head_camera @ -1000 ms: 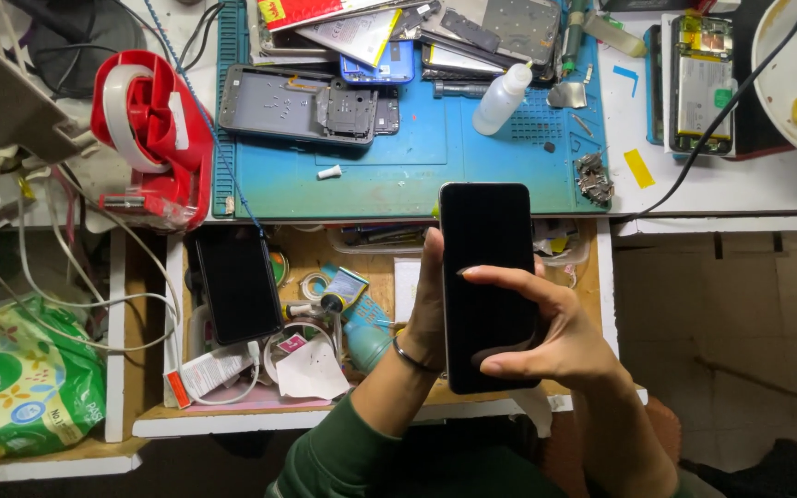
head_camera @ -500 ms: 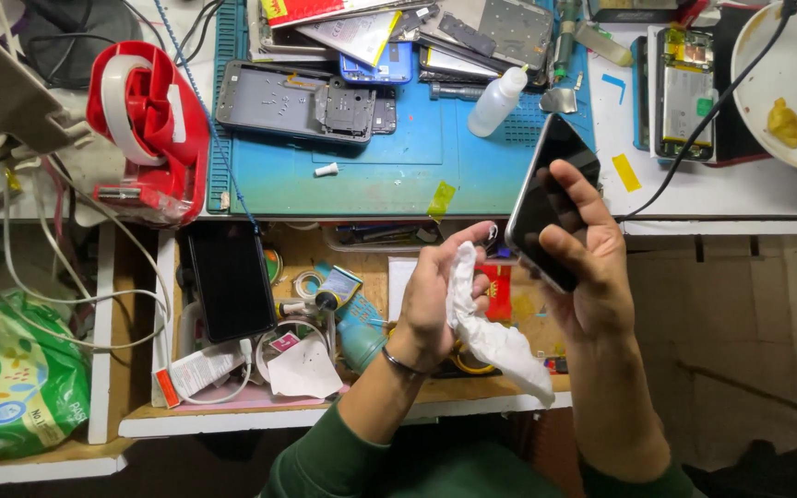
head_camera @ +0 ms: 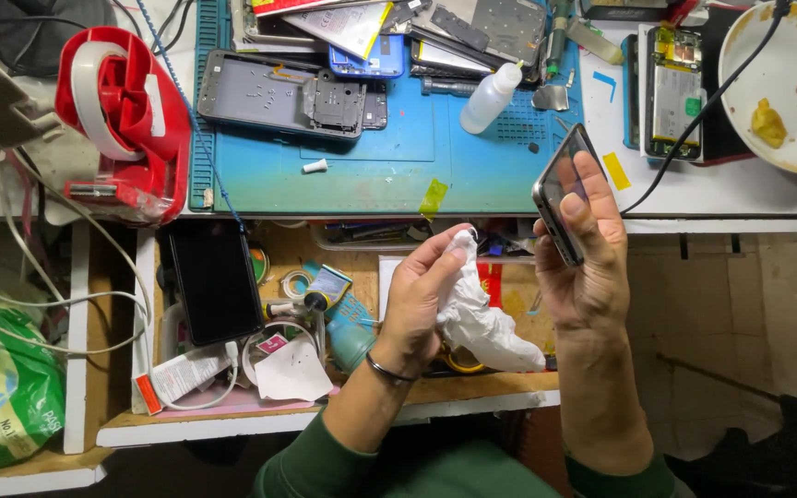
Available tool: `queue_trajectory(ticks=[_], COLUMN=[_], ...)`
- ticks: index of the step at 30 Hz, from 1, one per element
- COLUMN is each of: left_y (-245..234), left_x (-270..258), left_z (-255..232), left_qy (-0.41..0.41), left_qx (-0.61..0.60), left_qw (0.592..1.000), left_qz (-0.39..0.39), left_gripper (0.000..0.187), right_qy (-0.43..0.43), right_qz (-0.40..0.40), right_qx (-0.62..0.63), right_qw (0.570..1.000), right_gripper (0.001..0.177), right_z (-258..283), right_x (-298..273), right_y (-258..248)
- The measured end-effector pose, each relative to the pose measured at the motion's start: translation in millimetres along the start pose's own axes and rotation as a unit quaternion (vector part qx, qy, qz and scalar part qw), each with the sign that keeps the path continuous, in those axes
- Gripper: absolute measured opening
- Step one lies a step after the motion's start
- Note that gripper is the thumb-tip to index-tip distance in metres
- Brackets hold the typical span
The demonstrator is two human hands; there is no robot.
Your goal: The person cleans a smartphone with a white tissue, wiping the screen and edges. They then use a yellow tube to apply adhesive to the phone's frame.
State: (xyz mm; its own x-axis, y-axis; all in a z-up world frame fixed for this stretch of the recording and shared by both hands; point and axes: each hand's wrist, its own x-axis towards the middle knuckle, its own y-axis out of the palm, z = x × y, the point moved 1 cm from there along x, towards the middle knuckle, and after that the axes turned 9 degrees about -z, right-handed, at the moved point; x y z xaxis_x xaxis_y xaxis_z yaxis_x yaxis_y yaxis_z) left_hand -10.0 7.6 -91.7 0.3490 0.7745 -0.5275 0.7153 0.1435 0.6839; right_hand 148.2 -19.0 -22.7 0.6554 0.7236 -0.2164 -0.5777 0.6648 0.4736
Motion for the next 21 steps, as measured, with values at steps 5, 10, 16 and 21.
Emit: queue_trajectory(ticks=[5,10,16,21], left_y=[-3.1,-6.7,-7.5,-7.5], left_x=[4.2,7.1,11.0,11.1], left_z=[4.0,10.4,14.5,13.4], left_qy=[-0.008,-0.018,-0.029,-0.032], left_qx=[0.001,0.006,-0.002,-0.002], left_qw=[1.0,1.0,1.0,0.999], left_qz=[-0.004,0.003,0.009,0.01], left_gripper=[0.041,0.039,0.04,0.04], right_qy=[0.01,0.027,0.027,0.022], right_qz=[-0.006,0.01,0.023,0.034], right_qx=[-0.002,-0.002,0.005,0.01], right_qw=[1.0,1.0,0.999,0.999], right_gripper=[0.073,0.074,0.074,0.073], right_z=[-3.0,-2.5,-3.6,-2.9], right_x=[1.7,0.8,2.7,0.6], right_y=[-3.6,-2.3,-1.3,-0.3])
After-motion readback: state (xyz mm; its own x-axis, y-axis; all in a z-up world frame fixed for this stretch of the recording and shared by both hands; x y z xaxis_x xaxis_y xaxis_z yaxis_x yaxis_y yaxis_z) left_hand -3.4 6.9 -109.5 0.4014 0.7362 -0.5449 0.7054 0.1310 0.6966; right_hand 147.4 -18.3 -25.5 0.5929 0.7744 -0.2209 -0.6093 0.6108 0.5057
